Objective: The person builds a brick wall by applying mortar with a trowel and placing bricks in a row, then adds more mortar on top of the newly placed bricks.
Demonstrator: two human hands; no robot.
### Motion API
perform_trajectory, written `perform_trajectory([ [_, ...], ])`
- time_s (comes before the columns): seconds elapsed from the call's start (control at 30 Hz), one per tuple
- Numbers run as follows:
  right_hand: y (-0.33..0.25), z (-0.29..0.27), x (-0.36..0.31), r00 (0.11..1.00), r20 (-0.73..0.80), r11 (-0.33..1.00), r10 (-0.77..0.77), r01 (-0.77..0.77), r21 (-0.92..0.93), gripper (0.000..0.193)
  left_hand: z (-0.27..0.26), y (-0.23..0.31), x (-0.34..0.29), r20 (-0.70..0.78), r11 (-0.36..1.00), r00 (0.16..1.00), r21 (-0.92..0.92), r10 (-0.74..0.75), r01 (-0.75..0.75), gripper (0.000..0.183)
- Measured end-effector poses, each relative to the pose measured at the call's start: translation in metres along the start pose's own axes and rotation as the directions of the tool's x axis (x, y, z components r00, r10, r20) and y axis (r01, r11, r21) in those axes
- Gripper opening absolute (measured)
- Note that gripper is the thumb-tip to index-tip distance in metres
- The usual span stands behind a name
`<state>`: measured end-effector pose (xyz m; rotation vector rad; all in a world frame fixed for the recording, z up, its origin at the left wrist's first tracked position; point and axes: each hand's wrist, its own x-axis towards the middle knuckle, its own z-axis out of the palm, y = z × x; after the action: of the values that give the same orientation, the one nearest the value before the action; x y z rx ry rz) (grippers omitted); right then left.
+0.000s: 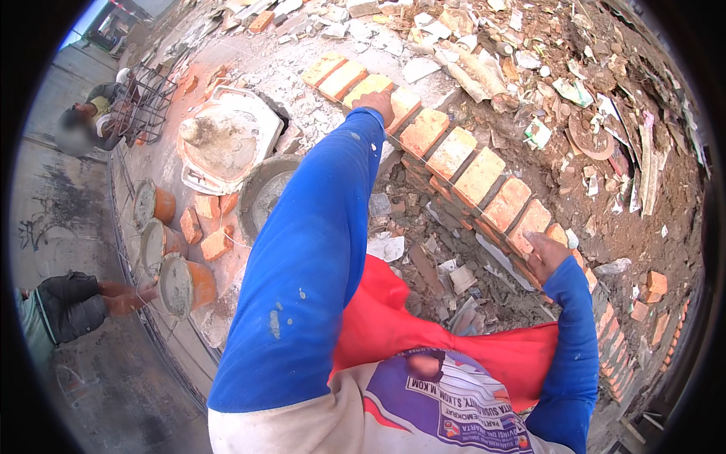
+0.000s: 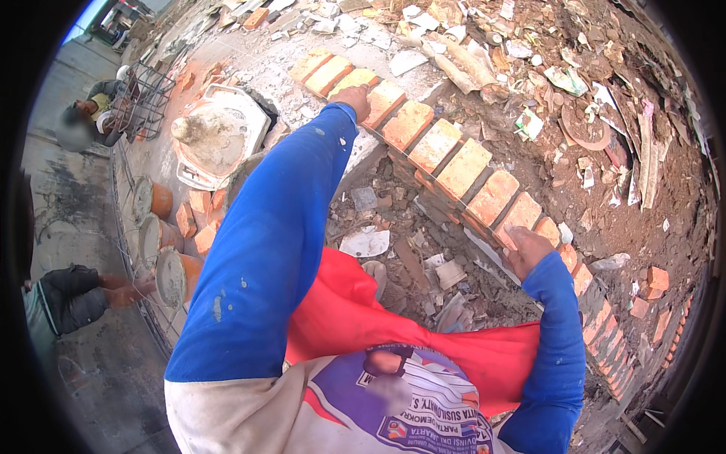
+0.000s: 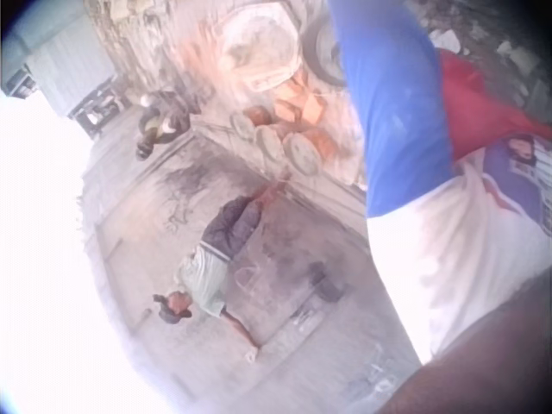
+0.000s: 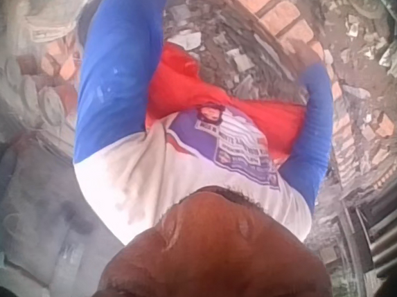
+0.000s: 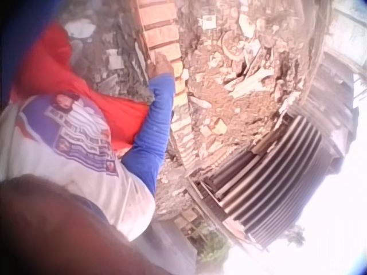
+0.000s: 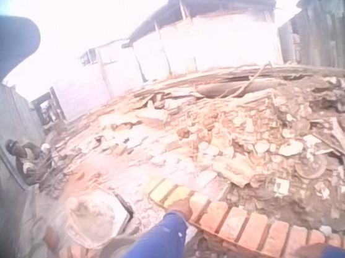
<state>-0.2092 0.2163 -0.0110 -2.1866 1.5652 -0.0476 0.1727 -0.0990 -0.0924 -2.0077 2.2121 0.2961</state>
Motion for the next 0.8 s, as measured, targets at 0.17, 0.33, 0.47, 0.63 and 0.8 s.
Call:
perform_trajectory([
  [0.17,-0.009,-0.005,-0.001,0.994,0.041,0.995,0.098,-0.098,0.012,0.046,-0.009,-0.005,-0.009,0.015,1.000,1.000,-0.025,0.005,-0.004,0.039],
  [0.33,0.002,0.003,0.002,0.997,0.042,0.997,0.069,-0.068,-0.027,0.046,-0.010,-0.003,-0.007,0.006,0.998,1.000,-0.065,-0.004,0.004,0.033],
  [0.47,-0.010,-0.003,0.007,0.994,0.044,0.995,0.097,-0.096,-0.029,0.045,-0.003,-0.003,0.000,-0.015,0.998,1.000,-0.062,0.007,-0.008,0.032],
  [0.63,0.005,-0.003,0.006,0.998,-0.001,0.998,0.059,-0.059,-0.036,0.044,0.000,0.004,0.009,0.007,0.995,0.999,-0.093,0.041,-0.040,0.036],
  [0.8,0.002,-0.007,0.005,1.000,-0.027,1.000,-0.004,0.003,-0.018,0.044,0.009,0.031,0.006,0.024,0.981,0.985,-0.090,0.173,-0.171,0.041],
])
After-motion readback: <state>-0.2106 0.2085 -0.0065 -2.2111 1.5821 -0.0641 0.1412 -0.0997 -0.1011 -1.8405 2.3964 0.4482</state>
